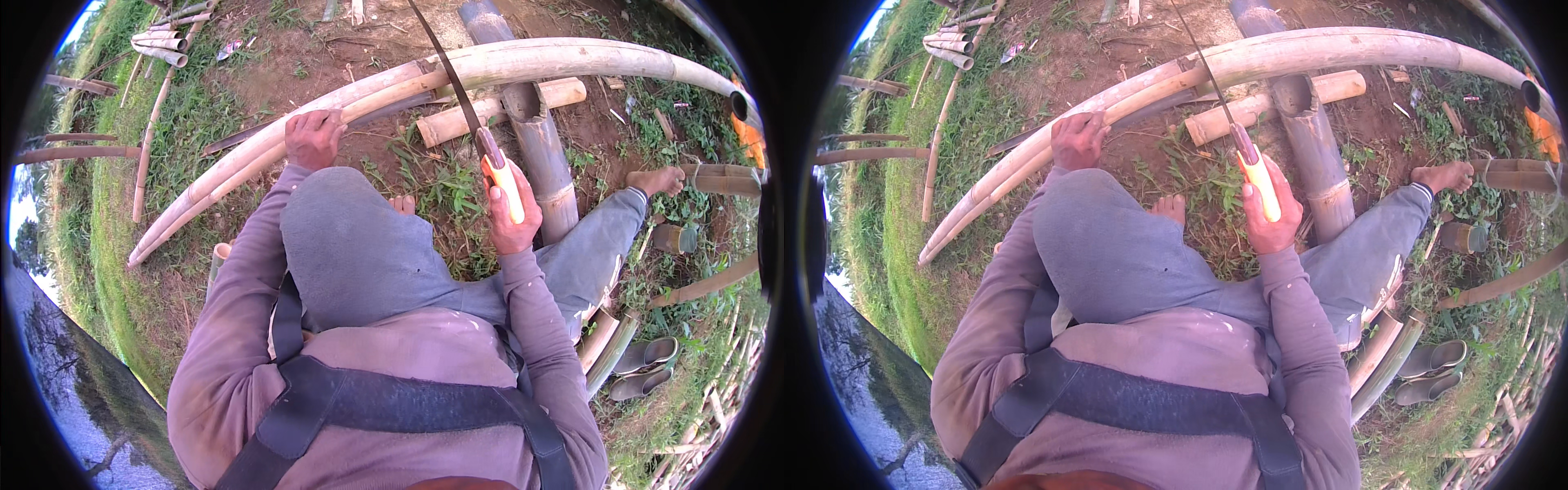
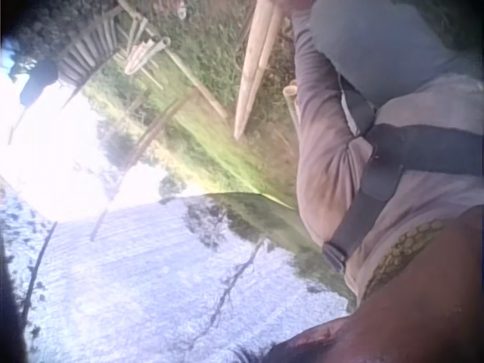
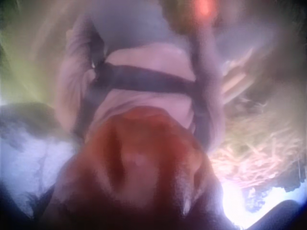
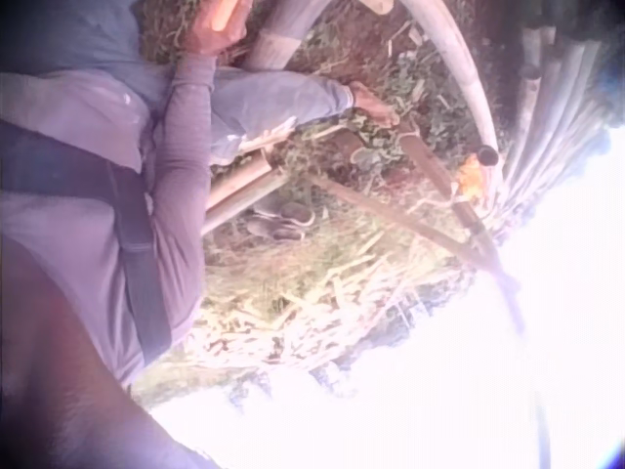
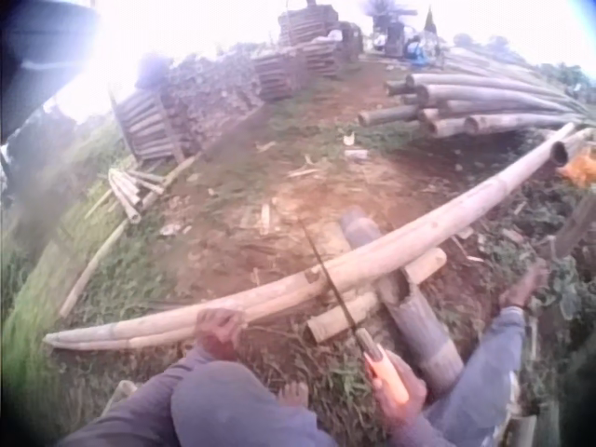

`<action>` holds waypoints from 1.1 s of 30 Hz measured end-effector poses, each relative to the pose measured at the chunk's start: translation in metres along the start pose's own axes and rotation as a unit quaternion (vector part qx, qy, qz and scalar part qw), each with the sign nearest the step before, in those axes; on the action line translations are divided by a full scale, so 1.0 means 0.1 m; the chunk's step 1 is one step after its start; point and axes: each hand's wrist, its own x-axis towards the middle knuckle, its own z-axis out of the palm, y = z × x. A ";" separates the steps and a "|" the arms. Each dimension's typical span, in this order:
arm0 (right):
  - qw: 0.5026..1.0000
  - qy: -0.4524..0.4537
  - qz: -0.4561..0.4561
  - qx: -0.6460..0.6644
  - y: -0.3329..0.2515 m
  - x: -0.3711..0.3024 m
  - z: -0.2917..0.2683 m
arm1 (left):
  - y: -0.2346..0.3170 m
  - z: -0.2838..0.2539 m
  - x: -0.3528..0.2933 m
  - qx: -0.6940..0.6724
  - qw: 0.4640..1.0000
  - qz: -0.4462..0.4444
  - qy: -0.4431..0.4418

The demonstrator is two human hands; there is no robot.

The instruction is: The person sits on the ground and uses a hand saw to cut long bamboo poles into shorter sections. The person positions each pole on a support, saws through it, and then moves the cut pieces aside.

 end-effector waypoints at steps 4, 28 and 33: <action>0.998 0.016 -0.050 -0.024 0.09 0.04 0.06 | 0.14 -0.05 -0.23 -0.010 0.999 0.000 -0.046; 0.997 0.005 0.006 -0.070 -0.63 0.16 0.28 | -0.06 0.19 0.76 -0.008 0.941 -0.069 -0.330; 0.999 -0.006 0.044 -0.021 -0.78 -0.37 0.11 | -0.11 0.24 0.65 -0.014 0.962 -0.059 -0.268</action>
